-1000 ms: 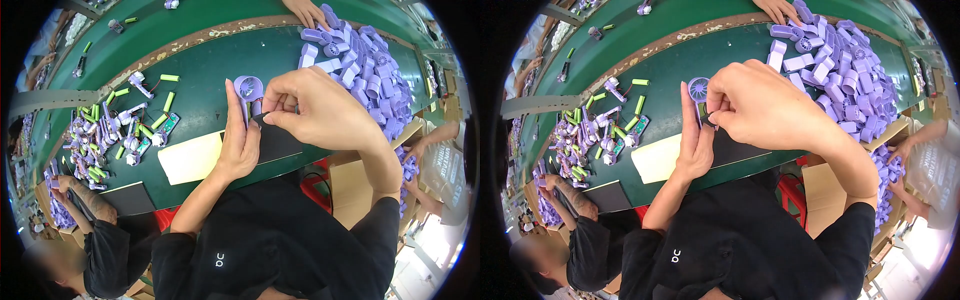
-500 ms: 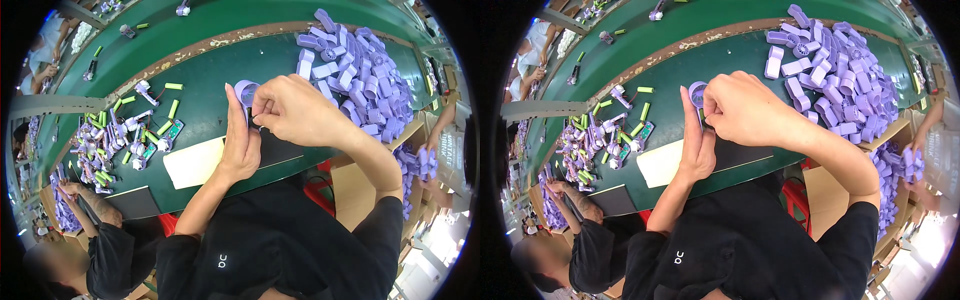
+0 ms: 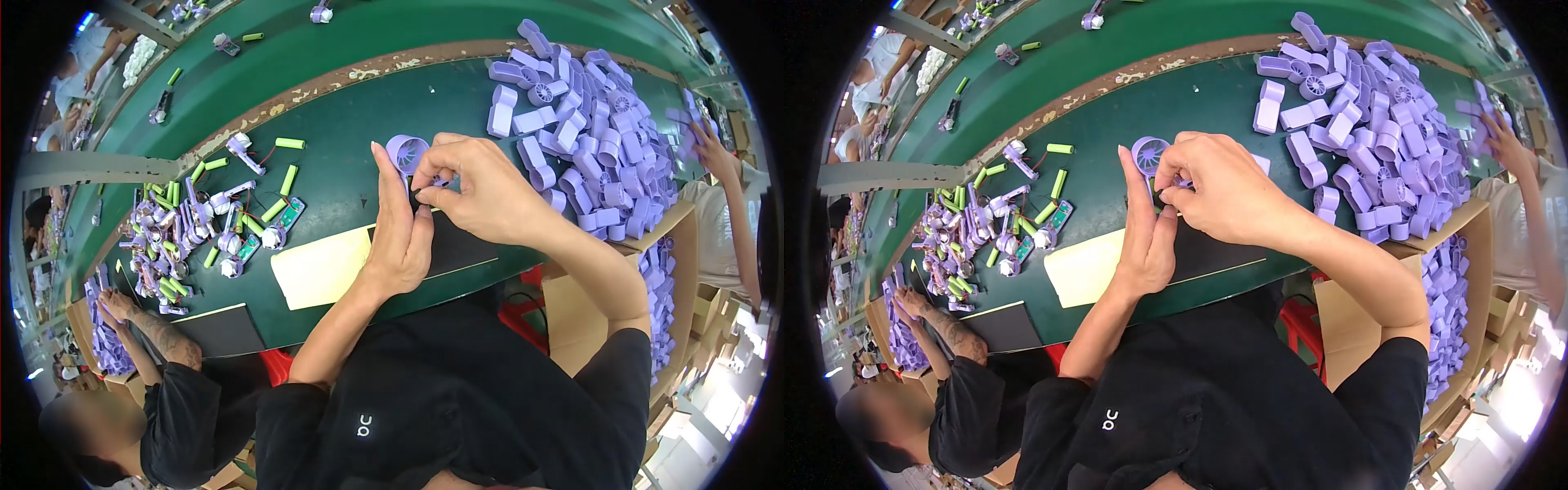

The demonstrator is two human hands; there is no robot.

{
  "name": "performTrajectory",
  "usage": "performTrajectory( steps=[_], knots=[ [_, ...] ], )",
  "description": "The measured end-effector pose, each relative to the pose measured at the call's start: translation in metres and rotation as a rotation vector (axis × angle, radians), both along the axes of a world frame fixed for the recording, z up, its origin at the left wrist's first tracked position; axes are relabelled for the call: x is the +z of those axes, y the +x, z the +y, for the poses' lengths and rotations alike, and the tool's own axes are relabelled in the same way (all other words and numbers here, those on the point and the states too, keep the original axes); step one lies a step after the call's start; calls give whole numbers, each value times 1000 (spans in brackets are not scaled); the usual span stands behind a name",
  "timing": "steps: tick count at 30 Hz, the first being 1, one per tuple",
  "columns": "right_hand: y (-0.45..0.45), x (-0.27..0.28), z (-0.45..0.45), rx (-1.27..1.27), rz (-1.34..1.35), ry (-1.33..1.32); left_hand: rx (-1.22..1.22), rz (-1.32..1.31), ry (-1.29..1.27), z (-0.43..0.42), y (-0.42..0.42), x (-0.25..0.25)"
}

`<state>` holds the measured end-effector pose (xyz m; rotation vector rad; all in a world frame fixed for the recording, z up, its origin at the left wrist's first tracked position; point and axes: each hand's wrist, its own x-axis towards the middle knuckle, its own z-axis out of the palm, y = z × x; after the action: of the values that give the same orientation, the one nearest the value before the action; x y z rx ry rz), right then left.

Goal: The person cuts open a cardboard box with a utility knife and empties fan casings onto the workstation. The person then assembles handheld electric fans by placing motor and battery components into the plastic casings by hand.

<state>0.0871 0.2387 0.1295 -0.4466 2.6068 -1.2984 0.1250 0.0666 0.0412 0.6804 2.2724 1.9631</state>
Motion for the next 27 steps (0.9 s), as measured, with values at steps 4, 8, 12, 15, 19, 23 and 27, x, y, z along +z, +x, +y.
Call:
performTrajectory(
  steps=[4, 8, 12, 15, 19, 23, 27],
  knots=[
    [1, -8, -10, -84, -59, -45, 54, 55, -37, 5, 3, -3],
    [5, -30, -12, -150, -114, -127, 72, 6, -73, 3, 3, -10],
    [8, -41, -12, -203, -85, -165, 84, 23, -101, 3, 3, -15],
    [13, -48, -14, -260, 85, -156, 83, -6, -69, 4, 1, -12],
    [24, -43, -17, -313, 228, -155, 38, 35, -61, -1, -5, -1],
    [24, -52, -12, -213, 308, -306, -15, 31, -53, -5, -3, 9],
    [17, -57, 1, -44, 328, -401, -43, 53, -79, -7, 3, 13]
  ],
)
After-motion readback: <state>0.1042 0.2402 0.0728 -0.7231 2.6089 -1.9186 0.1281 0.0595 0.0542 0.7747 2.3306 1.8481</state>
